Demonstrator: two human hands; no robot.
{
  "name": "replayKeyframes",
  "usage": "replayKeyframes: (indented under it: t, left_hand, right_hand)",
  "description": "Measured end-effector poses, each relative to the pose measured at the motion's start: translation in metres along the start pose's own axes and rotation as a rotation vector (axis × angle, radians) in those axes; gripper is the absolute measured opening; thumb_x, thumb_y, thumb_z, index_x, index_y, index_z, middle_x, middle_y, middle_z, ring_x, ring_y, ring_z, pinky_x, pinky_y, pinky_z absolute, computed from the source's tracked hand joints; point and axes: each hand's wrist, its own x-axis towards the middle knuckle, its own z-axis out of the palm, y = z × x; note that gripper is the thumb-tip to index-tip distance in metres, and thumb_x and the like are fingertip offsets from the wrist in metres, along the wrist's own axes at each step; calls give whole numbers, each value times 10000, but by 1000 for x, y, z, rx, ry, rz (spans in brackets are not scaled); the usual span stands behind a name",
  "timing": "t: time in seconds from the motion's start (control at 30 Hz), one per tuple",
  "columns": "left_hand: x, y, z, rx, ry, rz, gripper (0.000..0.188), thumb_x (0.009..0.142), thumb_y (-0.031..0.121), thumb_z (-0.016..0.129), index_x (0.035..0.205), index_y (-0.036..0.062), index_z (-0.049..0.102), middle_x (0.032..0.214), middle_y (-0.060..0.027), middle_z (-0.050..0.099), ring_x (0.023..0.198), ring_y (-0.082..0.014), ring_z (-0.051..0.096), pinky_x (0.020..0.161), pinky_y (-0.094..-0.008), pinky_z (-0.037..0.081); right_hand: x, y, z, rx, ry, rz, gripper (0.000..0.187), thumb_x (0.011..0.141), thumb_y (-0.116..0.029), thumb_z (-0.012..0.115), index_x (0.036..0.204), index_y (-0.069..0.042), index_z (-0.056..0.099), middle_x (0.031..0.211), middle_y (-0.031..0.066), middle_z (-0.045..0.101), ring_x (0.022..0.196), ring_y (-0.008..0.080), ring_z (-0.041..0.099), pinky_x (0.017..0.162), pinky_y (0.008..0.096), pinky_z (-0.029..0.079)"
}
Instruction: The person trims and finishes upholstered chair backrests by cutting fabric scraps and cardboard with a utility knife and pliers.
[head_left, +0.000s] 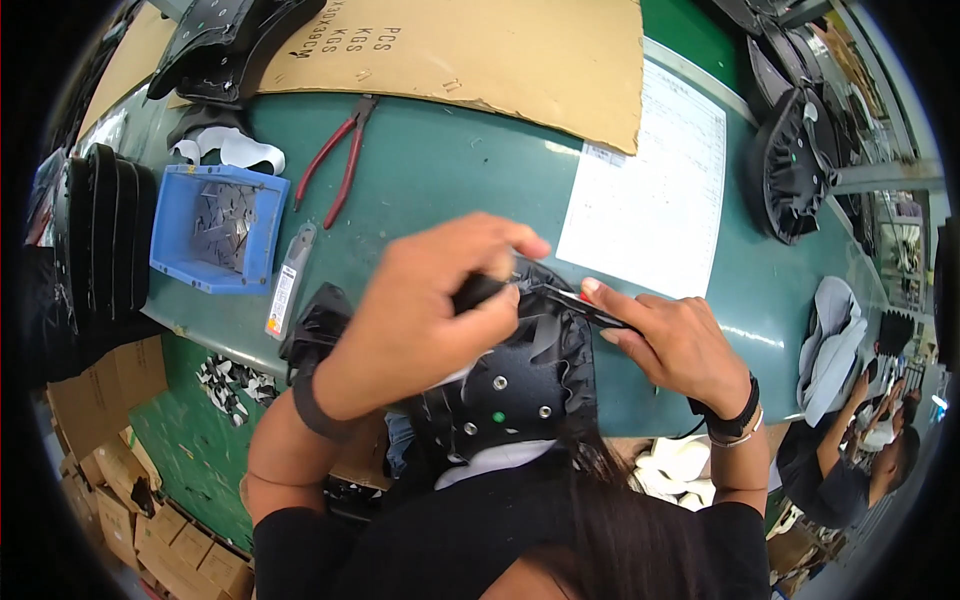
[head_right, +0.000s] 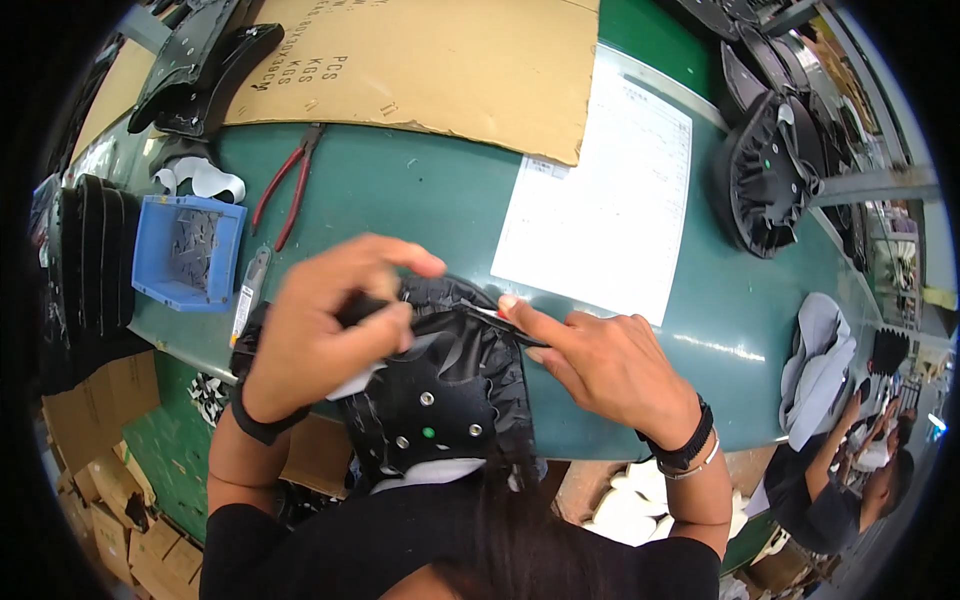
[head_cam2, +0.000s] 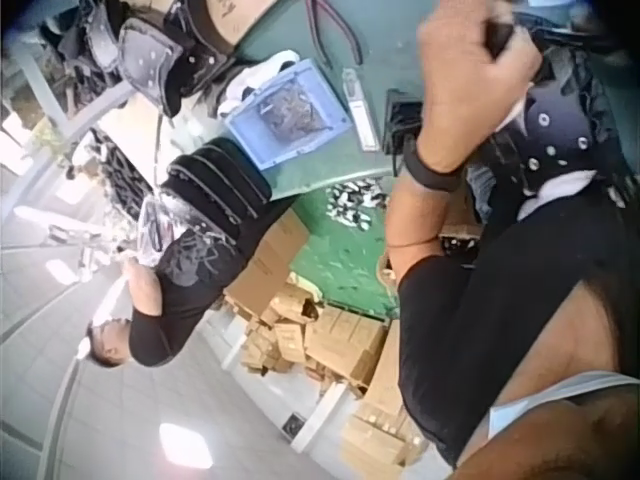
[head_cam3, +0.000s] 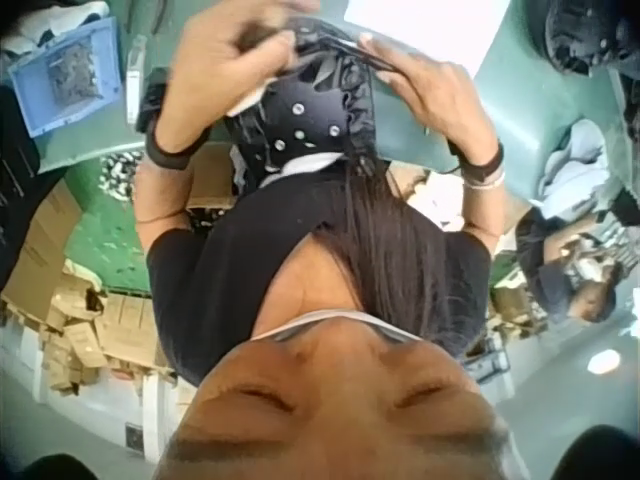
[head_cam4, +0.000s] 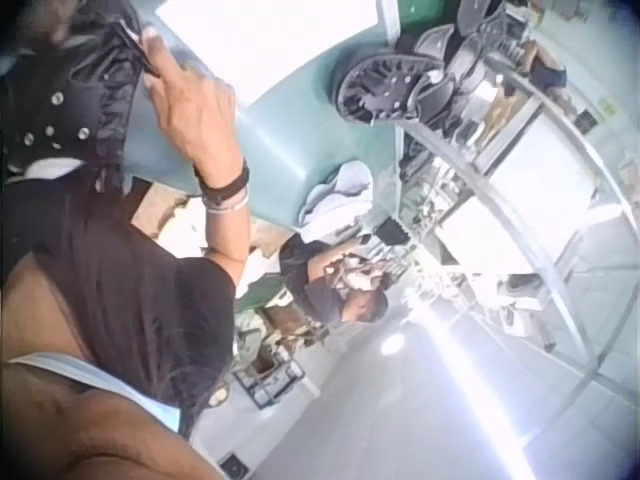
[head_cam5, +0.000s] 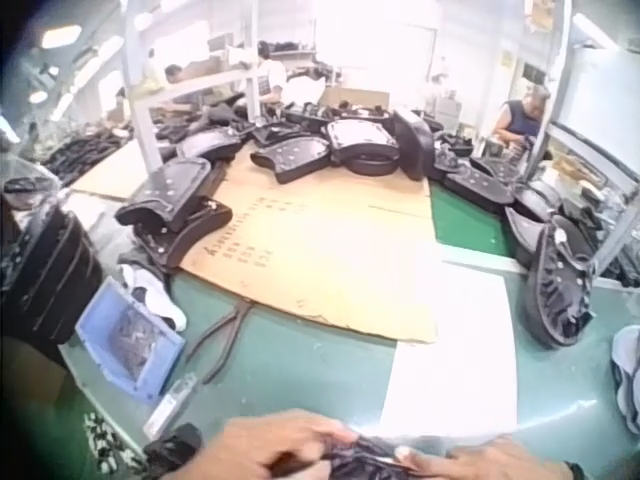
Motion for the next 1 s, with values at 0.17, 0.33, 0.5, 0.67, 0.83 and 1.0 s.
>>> replayKeyframes:
  t: [0.17, 0.33, 0.5, 0.67, 0.83, 1.0]
  left_hand:
    - [-3, -30, 35, 815, 88, 206, 249, 772, 253, 707, 702, 64, 561, 696, -67, 495, 642, -248, 483, 623, -368, 355]
    - [21, -29, 18, -29, 95, 74, 318, 743, 146, 704, 537, 44, 485, 578, -40, 427, 604, -176, 434, 608, -342, 301]
    - [20, -27, 18, -1298, 417, 355, 339, 691, 30, 666, 516, 69, 379, 793, -55, 509, 591, -169, 362, 701, -309, 432]
    - [4, -24, 26, 185, -195, 191, 181, 764, 198, 709, 710, 76, 586, 808, -95, 559, 629, -185, 560, 582, -314, 447]
    - [-16, -22, 60, 721, -260, 316, 197, 743, 240, 728, 665, 94, 621, 761, -46, 507, 834, -244, 508, 700, -359, 408]
    - [-4, -32, 47, -16, 97, 387, 212, 781, 94, 687, 607, 33, 582, 893, -85, 575, 942, -248, 557, 816, -352, 439]
  right_hand:
    - [11, -2, -6, -16, -107, -38, 600, 841, -152, 656, 1395, -192, 431, 694, 124, 553, 603, 363, 564, 532, 432, 432]
    - [-24, -9, 37, 132, 21, 41, 660, 862, -171, 650, 1451, -172, 353, 664, 129, 513, 524, 338, 525, 465, 438, 419]
    - [-68, -26, 58, 384, 75, 144, 663, 843, -118, 674, 1439, -145, 385, 680, 130, 514, 540, 353, 520, 493, 438, 437]
    - [-63, -8, 54, 252, 51, 101, 626, 845, -185, 660, 1425, -209, 423, 670, 113, 533, 532, 333, 534, 485, 422, 419]
    - [-56, -6, 43, 227, 29, 52, 624, 853, -175, 652, 1428, -196, 413, 678, 127, 558, 557, 352, 557, 499, 424, 431]
    - [-93, -13, 66, 397, 30, 117, 600, 855, -169, 661, 1406, -115, 430, 801, 153, 633, 636, 365, 607, 539, 427, 461]
